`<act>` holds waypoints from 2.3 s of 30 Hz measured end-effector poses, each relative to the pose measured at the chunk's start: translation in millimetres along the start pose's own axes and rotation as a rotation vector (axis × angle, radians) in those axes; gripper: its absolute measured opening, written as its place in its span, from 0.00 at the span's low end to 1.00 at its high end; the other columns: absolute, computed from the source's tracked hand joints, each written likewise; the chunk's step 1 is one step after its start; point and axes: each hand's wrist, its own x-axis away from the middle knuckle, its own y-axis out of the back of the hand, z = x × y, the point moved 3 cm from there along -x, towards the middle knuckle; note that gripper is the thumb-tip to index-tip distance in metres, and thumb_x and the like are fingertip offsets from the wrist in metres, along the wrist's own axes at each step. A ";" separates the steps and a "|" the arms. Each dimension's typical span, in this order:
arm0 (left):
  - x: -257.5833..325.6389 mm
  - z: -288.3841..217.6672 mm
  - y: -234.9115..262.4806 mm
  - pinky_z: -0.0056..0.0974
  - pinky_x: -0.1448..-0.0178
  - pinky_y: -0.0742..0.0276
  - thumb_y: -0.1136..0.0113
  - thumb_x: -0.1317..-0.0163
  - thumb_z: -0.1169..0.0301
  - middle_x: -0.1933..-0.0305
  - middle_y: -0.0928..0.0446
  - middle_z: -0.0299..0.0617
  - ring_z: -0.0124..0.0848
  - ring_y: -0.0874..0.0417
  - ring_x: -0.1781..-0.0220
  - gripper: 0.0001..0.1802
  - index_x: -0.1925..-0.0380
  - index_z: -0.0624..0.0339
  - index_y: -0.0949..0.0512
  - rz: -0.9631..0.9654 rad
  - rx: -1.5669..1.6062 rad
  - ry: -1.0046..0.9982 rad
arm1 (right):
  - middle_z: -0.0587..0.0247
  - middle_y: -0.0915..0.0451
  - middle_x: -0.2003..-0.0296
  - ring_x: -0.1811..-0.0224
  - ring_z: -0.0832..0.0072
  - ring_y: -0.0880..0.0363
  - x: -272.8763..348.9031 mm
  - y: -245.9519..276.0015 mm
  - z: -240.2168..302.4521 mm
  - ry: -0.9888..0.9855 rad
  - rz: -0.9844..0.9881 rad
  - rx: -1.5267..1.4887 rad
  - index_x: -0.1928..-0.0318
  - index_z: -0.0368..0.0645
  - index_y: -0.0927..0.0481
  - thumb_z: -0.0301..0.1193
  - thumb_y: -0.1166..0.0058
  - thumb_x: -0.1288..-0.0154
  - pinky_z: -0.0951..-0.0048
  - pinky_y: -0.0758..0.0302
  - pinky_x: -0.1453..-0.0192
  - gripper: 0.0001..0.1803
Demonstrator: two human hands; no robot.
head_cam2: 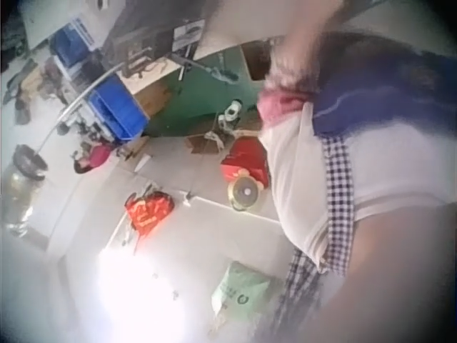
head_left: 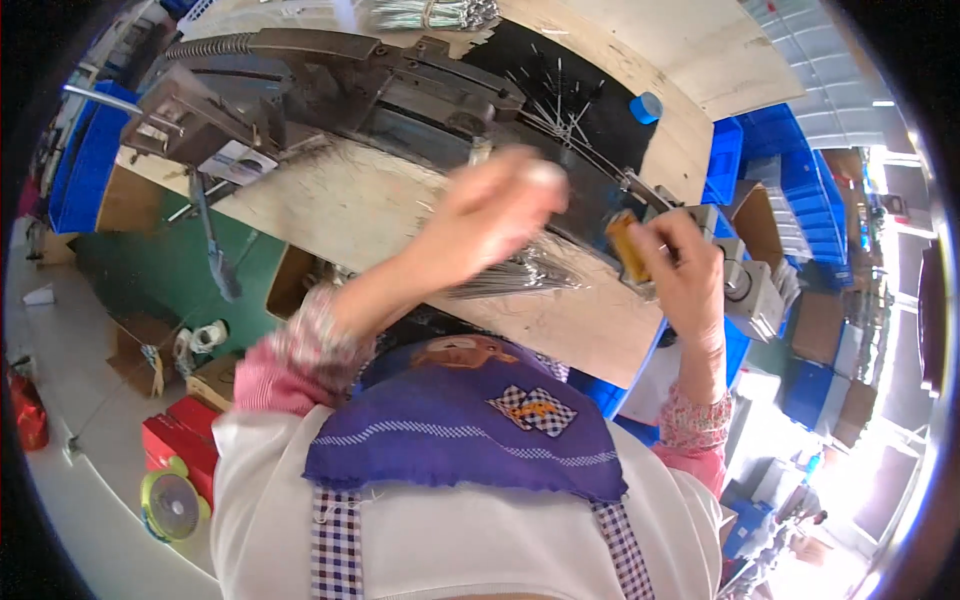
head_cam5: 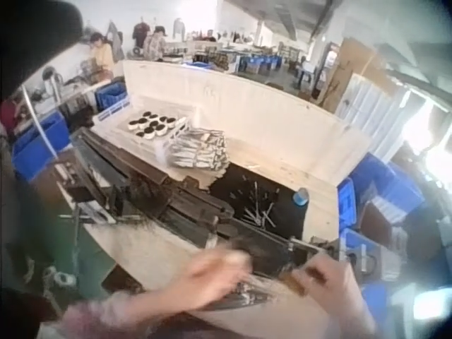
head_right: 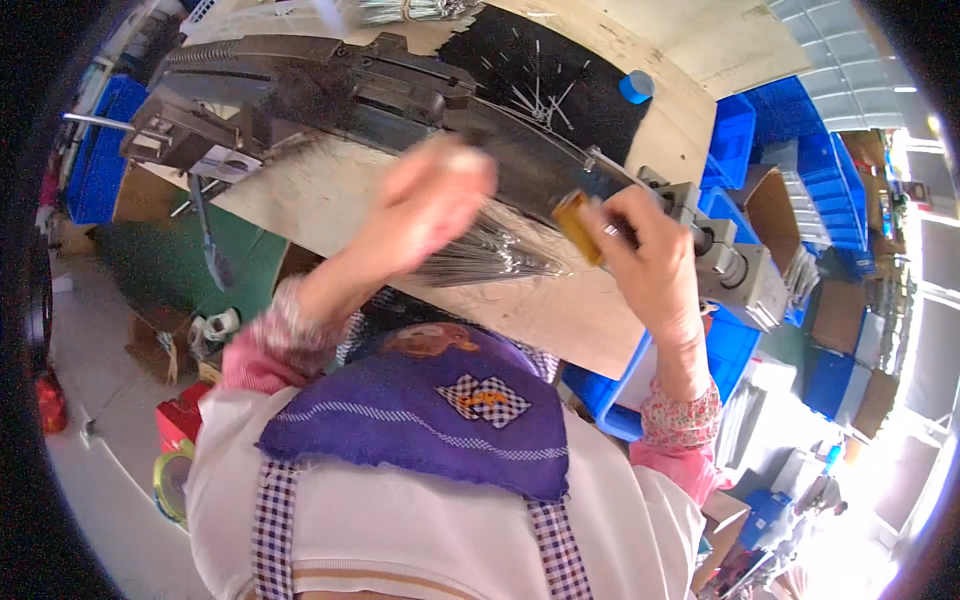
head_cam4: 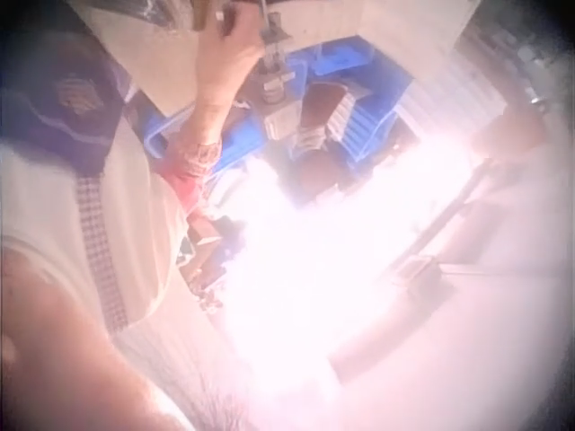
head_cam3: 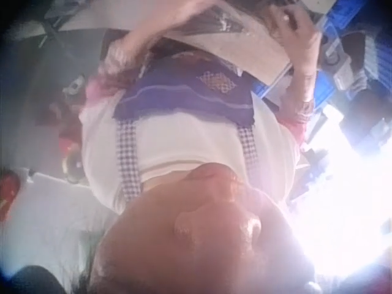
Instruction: Operating a bench-top machine to process or assemble small metal rods.
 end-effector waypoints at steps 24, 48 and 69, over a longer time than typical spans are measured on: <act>-47.3 43.0 1.8 0.31 0.70 0.30 0.54 0.27 0.57 0.77 0.26 0.36 0.26 0.26 0.76 0.18 0.63 0.60 0.25 -0.235 0.041 0.220 | 0.61 0.19 0.71 0.74 0.78 0.21 -118.6 -31.2 -13.8 -0.054 0.454 -0.580 0.51 0.29 0.22 0.24 0.48 0.36 0.76 0.23 0.67 0.14; -38.3 25.6 -5.4 0.40 0.27 0.41 0.64 0.30 0.44 0.44 0.31 0.47 0.37 0.31 0.38 0.35 0.45 0.69 0.35 -0.202 0.872 0.113 | 0.66 0.23 0.75 0.66 0.68 0.23 -98.0 -30.2 17.7 0.398 -0.030 0.141 0.63 0.46 0.15 0.26 0.40 0.47 0.67 0.36 0.54 0.09; -39.3 10.2 -3.2 0.42 0.26 0.43 0.66 0.29 0.45 0.40 0.33 0.55 0.42 0.35 0.34 0.38 0.44 0.76 0.38 -0.200 0.779 0.110 | 0.50 0.23 0.82 0.78 0.52 0.21 -75.0 -13.7 45.5 0.298 -0.115 0.170 0.52 0.39 0.29 0.26 0.51 0.37 0.57 0.25 0.74 0.13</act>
